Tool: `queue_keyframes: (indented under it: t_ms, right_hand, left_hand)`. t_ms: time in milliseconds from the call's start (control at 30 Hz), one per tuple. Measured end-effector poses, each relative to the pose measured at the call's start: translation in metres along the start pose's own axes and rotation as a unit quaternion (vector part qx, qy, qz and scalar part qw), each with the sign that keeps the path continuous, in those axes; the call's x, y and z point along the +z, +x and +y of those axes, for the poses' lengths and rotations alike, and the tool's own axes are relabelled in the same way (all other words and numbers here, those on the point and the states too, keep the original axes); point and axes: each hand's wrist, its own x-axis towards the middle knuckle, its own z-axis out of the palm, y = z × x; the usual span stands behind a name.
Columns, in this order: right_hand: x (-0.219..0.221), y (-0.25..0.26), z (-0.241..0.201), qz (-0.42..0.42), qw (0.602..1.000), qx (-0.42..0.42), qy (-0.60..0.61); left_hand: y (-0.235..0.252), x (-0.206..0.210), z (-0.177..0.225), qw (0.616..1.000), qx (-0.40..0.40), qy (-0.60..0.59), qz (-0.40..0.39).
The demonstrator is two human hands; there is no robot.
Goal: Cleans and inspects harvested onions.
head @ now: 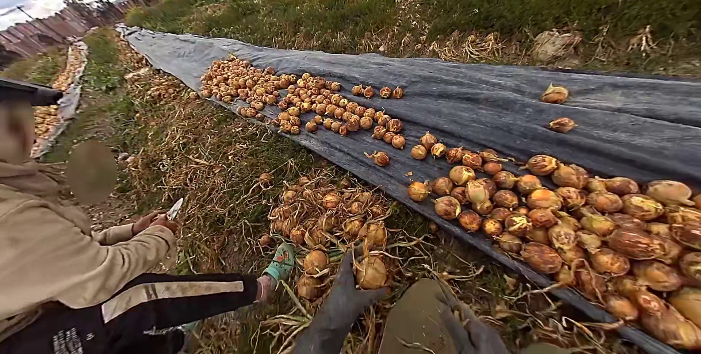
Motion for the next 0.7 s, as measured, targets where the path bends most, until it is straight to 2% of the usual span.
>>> queue_keyframes:
  t_ms: [200,300,333,400,467,567,633,700]
  right_hand:
    - [0.01,-0.011,-0.06,0.002,0.995,-0.075,0.071]
    - [0.017,-0.022,-0.075,0.009,0.984,-0.077,0.158]
    - [0.018,-0.025,-0.076,0.008,0.98,-0.077,0.185]
    - [0.024,-0.031,-0.075,0.011,0.963,-0.079,0.258]
    - [0.028,-0.037,-0.078,0.036,0.947,-0.084,0.307]
    - [0.028,-0.047,-0.079,0.079,0.953,-0.074,0.284]
    - [0.033,-0.05,-0.079,0.099,0.941,-0.048,0.32]
    - [0.037,-0.052,-0.083,0.102,0.921,-0.024,0.374]
  left_hand:
    - [-0.055,-0.001,0.055,0.992,0.089,-0.08,-0.03]
    - [-0.063,-0.006,0.06,0.972,0.221,0.023,-0.081]
    - [-0.065,-0.006,0.062,0.964,0.242,0.058,-0.098]
    - [-0.072,-0.004,0.067,0.952,0.252,0.129,-0.114]
    - [-0.078,-0.002,0.074,0.946,0.23,0.182,-0.141]
    - [-0.086,0.006,0.068,0.958,0.212,0.119,-0.148]
    - [-0.09,0.02,0.058,0.973,0.204,-0.033,-0.103]
    - [-0.097,0.04,0.043,0.97,0.168,-0.155,-0.086]
